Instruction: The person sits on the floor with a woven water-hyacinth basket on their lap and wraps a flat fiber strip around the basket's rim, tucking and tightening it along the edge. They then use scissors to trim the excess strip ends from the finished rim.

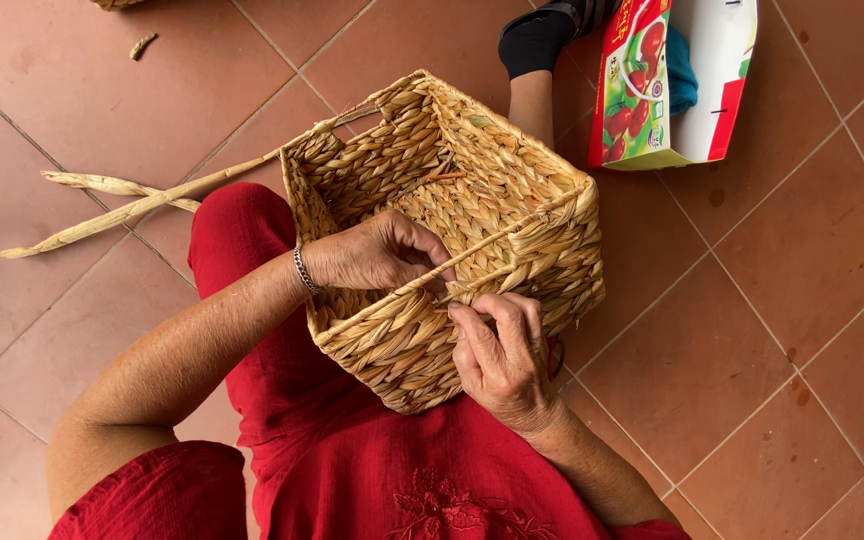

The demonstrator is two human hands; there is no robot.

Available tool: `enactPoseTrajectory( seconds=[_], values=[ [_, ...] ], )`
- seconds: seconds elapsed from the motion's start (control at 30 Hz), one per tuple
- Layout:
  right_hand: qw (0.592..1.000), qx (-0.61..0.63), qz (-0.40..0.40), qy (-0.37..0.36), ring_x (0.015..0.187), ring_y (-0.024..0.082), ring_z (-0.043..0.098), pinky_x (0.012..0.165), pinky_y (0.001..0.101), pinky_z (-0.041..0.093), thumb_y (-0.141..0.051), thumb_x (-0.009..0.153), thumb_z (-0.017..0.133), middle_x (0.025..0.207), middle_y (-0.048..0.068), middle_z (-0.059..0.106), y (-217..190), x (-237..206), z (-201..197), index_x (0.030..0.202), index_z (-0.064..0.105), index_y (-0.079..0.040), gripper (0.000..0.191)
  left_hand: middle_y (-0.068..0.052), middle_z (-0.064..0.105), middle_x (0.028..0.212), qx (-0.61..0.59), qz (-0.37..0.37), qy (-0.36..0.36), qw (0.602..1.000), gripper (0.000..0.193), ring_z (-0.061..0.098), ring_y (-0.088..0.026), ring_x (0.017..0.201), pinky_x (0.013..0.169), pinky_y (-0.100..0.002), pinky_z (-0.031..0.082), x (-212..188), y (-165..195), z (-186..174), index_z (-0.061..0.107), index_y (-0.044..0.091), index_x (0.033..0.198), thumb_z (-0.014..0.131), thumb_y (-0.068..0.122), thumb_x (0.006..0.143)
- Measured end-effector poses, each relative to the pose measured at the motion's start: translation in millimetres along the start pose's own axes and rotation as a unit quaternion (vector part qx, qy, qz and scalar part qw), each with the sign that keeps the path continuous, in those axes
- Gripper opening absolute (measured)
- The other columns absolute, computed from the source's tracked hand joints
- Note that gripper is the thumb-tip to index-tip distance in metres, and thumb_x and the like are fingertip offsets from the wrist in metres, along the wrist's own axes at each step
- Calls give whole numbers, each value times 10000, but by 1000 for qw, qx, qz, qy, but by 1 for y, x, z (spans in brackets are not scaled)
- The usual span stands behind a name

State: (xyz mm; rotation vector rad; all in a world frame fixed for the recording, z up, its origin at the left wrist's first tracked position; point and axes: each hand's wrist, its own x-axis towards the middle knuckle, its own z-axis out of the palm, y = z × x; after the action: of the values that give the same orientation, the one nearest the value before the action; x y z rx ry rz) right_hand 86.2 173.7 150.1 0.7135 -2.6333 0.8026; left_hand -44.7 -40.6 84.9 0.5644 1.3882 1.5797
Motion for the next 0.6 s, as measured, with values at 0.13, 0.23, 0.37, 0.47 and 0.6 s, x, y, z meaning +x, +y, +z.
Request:
enactPoseTrajectory(
  seconds=[0.13, 0.23, 0.37, 0.47, 0.6],
  values=[
    [1000, 2, 8, -1, 1043, 268, 553, 886, 380, 513, -15, 904, 736, 1113, 104, 588, -3, 5, -3, 1165, 684, 14, 268, -71, 791, 933, -103, -27, 21, 994, 185, 748, -116, 851, 795, -271, 628, 1, -7, 2, 760, -14, 1090, 742, 82, 933],
    [1000, -2, 17, -1, 1032, 274, 561, 881, 386, 513, -42, 910, 752, 1104, 105, 589, -5, 8, -6, 1131, 684, 10, 237, -79, 790, 922, -155, -33, 27, 987, 178, 748, -127, 834, 780, -274, 626, 4, -12, 7, 753, -23, 1077, 745, 83, 934],
    [1000, -4, 26, 0, 1014, 277, 568, 870, 389, 514, -57, 914, 771, 1091, 103, 588, -7, 16, -8, 1098, 685, -1, 211, -89, 784, 919, -194, -40, 24, 980, 177, 745, -134, 826, 764, -277, 621, 6, -15, 9, 738, -32, 1073, 747, 75, 931],
    [999, -7, 44, 8, 993, 282, 577, 846, 389, 519, -51, 915, 781, 1068, 99, 597, -10, 22, -11, 1085, 685, -6, 200, -77, 786, 932, -166, -61, 13, 984, 188, 742, -120, 846, 772, -267, 619, 8, -14, 10, 742, -26, 1068, 756, 77, 911],
    [999, -17, 50, 0, 944, 272, 590, 794, 381, 530, -70, 894, 796, 1024, 94, 601, -14, 27, -18, 1069, 695, -9, 211, -42, 744, 943, -133, -26, 4, 991, 267, 694, -101, 872, 774, -258, 590, 8, -12, 11, 708, -16, 1110, 802, 48, 869]
  ],
)
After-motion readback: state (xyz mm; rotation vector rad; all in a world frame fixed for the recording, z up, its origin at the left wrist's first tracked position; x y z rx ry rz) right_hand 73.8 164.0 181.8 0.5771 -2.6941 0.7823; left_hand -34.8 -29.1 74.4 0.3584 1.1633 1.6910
